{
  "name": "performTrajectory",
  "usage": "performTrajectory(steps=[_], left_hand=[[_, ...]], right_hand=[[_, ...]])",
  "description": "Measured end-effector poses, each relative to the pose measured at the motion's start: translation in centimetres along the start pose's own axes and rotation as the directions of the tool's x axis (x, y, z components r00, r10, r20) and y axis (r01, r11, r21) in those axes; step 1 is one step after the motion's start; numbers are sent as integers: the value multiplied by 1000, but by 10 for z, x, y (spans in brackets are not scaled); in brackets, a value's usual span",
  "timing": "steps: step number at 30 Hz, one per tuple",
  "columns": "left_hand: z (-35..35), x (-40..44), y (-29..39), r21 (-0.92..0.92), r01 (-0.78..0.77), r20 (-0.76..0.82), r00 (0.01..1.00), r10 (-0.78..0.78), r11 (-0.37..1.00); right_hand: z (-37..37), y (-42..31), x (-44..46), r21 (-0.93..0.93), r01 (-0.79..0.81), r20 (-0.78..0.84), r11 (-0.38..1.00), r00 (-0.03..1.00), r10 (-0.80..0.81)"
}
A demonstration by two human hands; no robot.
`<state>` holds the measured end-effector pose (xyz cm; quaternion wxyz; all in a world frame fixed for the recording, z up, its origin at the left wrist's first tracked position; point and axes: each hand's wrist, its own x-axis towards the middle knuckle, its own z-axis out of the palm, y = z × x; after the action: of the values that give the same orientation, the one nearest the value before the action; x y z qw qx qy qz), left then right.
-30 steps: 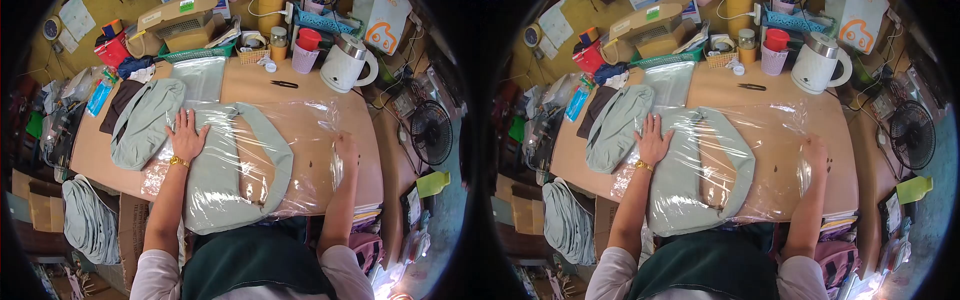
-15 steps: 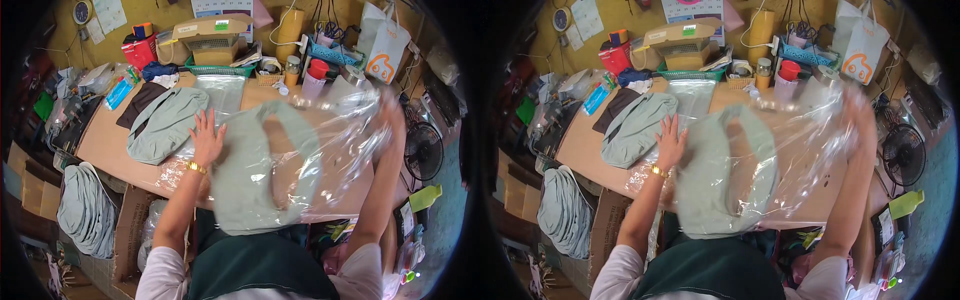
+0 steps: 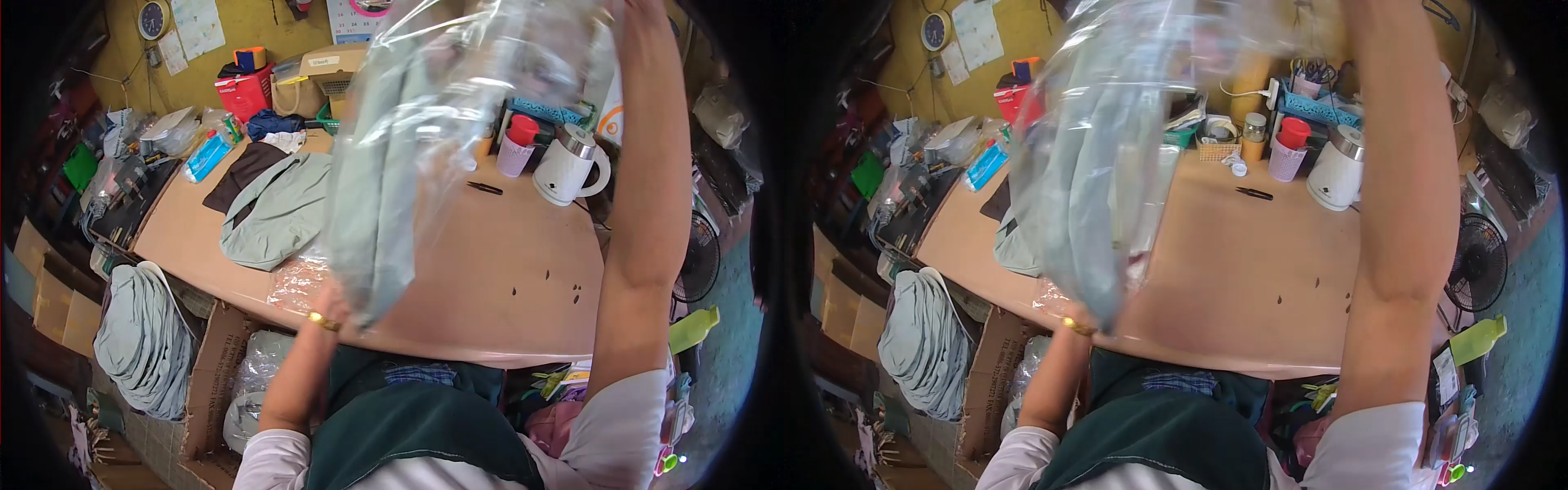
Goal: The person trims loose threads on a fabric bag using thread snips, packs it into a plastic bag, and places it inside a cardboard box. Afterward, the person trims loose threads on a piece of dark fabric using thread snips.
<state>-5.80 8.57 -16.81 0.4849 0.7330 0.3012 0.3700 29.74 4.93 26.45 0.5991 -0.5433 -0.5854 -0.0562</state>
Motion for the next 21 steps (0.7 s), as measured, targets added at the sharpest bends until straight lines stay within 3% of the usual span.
performTrajectory(steps=[1, 2, 3, 4, 5, 6, 7, 8, 9, 10, 12, 13, 14, 15, 16, 18, 19, 21], left_hand=[[-24, 2, -8, 226, 4, -99, 995, 19, 974], [-46, -11, 62, -348, 106, -159, 972, -170, 932], [-67, -23, 133, -811, 36, -213, 911, -353, 584], [-89, -26, 118, -441, -25, -433, 882, -188, 897], [-117, -32, 101, 40, -54, -545, 836, 67, 998], [-135, -40, 95, 35, -56, -541, 838, 66, 998], [-148, -49, 91, 407, 141, -523, 846, 104, 902], [-151, -52, 91, 706, 309, -494, 859, 132, 637], [-145, -46, 95, 705, 305, -496, 858, 138, 640], [-133, -35, 103, 702, 141, -421, 873, 247, 698], [-83, -10, 131, 663, -109, -282, 880, 382, 741], [-48, 1, 141, 641, -330, -113, 852, 511, 693], [-12, 13, 158, 517, -462, 88, 866, 493, 720], [27, 21, 179, 385, -581, 171, 808, 563, 717], [59, 30, 184, 351, -629, 262, 777, 572, 693], [98, 47, 191, 489, -718, 393, 689, 609, 496], [96, 56, 193, 483, -721, 394, 686, 612, 497], [79, 78, 197, 529, -731, 537, 682, 496, 431]], right_hand=[[-16, 10, -9, -131, 3, -9, 991, 1000, -4], [-32, 22, -24, -253, -30, -16, 967, 1000, 27], [-44, 36, -43, -370, -80, -16, 925, 997, 80], [-53, 54, -68, -474, -159, -13, 866, 985, 173], [-57, 73, -101, -546, -257, 7, 797, 950, 311], [-55, 91, -139, -588, -352, 42, 728, 886, 462], [-51, 119, -185, -586, -409, 112, 699, 814, 570], [-40, 144, -241, -511, -513, 224, 690, 695, 683], [-28, 161, -288, -414, -625, 332, 662, 574, 749], [-15, 165, -324, -305, -729, 418, 613, 476, 774], [10, 129, -339, -41, -845, 532, 533, 433, 728], [19, 124, -341, -39, -851, 530, 524, 426, 733], [26, 122, -339, 51, -817, 628, 574, 473, 618], [32, 120, -334, 148, -775, 705, 614, 518, 485], [36, 110, -325, 151, -775, 701, 613, 521, 487], [33, 86, -305, 296, -757, 736, 583, 569, 367], [28, 87, -300, 293, -757, 733, 584, 570, 372], [19, 91, -294, 391, -847, 745, 359, 521, 417]])
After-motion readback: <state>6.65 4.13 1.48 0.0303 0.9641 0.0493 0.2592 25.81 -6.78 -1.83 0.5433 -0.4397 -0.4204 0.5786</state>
